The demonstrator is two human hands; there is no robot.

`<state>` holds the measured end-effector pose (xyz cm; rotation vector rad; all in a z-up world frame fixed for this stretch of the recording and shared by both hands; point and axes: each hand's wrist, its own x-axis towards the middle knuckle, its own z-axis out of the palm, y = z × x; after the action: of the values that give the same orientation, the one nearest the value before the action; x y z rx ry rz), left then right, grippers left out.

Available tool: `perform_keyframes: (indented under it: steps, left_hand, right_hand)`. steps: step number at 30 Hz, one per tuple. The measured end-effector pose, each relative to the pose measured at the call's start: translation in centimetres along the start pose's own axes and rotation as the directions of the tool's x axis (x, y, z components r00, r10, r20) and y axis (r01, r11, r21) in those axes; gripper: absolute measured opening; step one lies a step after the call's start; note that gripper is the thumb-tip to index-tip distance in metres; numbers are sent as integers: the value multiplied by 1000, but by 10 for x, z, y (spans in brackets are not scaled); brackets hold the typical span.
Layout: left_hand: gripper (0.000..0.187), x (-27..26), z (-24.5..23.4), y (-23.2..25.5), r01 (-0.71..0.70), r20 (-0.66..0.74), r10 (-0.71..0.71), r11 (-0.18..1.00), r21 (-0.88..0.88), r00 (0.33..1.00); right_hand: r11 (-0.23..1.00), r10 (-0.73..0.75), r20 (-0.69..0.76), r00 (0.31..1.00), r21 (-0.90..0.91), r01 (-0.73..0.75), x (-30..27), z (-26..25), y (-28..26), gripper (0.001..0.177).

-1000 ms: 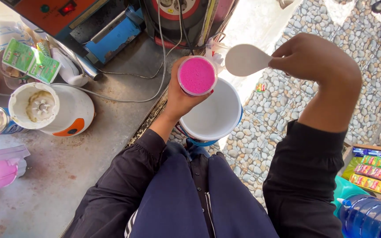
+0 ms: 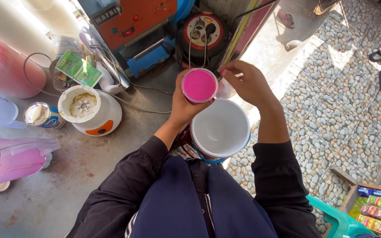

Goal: Preparing a purple fruit smoothie, pouring it into a plastic cup, and sealing the cup using a manual heat sealer machine.

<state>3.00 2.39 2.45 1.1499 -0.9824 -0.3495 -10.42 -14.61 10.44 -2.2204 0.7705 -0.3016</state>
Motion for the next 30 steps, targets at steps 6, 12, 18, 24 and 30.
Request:
perform_keyframes:
  steps: [6, 12, 18, 24, 30]
  left_hand:
    - [89, 11, -17, 3, 60, -40, -65, 990, -126, 997]
    - [86, 19, -35, 6, -23, -123, 29, 998, 52, 992]
    - [87, 32, -51, 2, -35, -112, 27, 997, -74, 993]
    - [105, 40, -76, -11, 19, -61, -19, 1000, 1, 998]
    - [94, 41, -101, -100, 307, -204, -492, 764, -568, 847]
  right_hand:
    - [842, -540, 67, 839, 57, 537, -10, 10, -104, 87]
    - [881, -445, 176, 878, -88, 464, 4, 26, -125, 105]
    - [891, -446, 155, 881, -19, 454, 23, 28, -136, 105]
    - [895, -441, 131, 888, -11, 446, 46, 28, -135, 110]
    - [868, -488, 83, 869, -59, 493, 70, 25, -133, 110]
